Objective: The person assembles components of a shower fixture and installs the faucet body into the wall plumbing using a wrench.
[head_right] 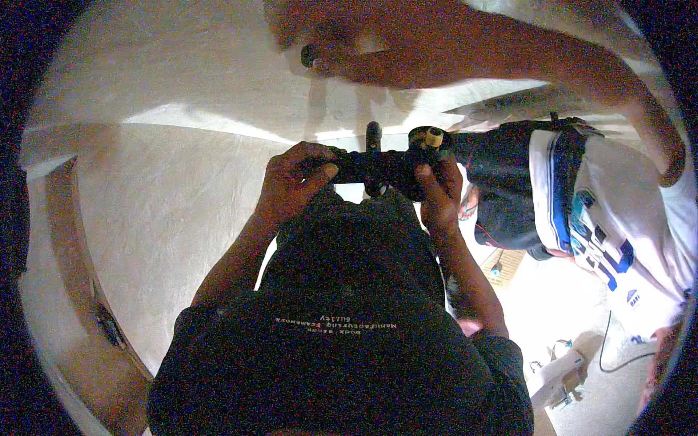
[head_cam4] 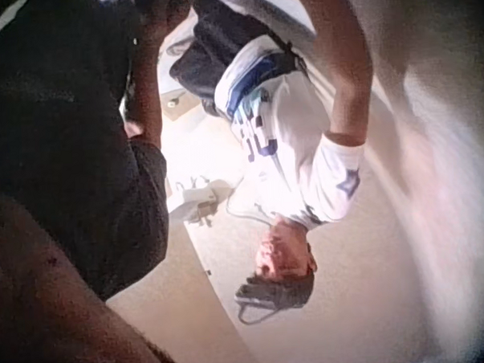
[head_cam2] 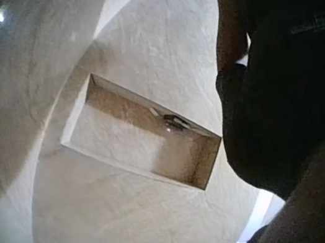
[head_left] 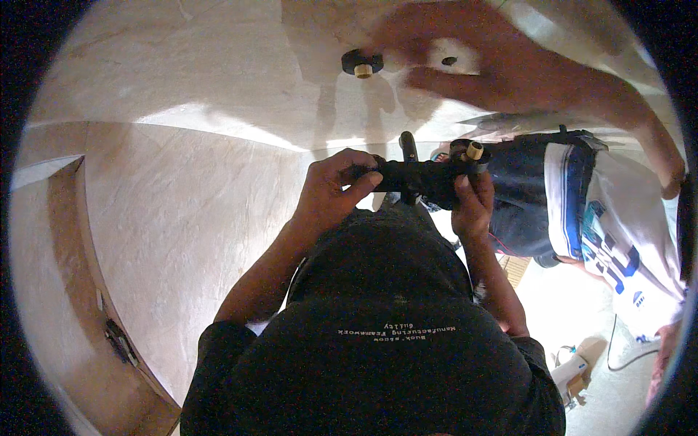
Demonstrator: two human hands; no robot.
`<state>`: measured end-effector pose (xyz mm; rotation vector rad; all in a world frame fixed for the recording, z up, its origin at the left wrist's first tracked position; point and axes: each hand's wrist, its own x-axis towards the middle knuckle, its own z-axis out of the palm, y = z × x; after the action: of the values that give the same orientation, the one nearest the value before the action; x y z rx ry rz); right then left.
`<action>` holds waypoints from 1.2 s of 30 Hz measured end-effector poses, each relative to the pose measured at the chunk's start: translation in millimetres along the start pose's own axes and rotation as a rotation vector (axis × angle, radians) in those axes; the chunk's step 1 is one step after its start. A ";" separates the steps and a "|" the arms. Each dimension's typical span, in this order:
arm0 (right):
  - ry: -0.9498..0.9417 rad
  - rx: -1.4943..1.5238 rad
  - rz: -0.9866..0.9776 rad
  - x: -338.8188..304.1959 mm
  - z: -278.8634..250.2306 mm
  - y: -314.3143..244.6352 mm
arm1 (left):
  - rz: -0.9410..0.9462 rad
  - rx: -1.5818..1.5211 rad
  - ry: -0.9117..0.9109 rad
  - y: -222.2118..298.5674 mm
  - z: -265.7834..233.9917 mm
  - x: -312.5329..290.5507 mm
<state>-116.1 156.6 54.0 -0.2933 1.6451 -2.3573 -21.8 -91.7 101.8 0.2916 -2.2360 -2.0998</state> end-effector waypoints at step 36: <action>0.534 0.006 0.035 -137.8 13.1 30.6 | -0.685 -0.314 0.035 -149.5 -45.1 56.3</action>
<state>21.3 178.5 26.8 0.4005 1.8285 -2.5561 -54.7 -154.1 -48.4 1.1951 -1.9046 -2.6681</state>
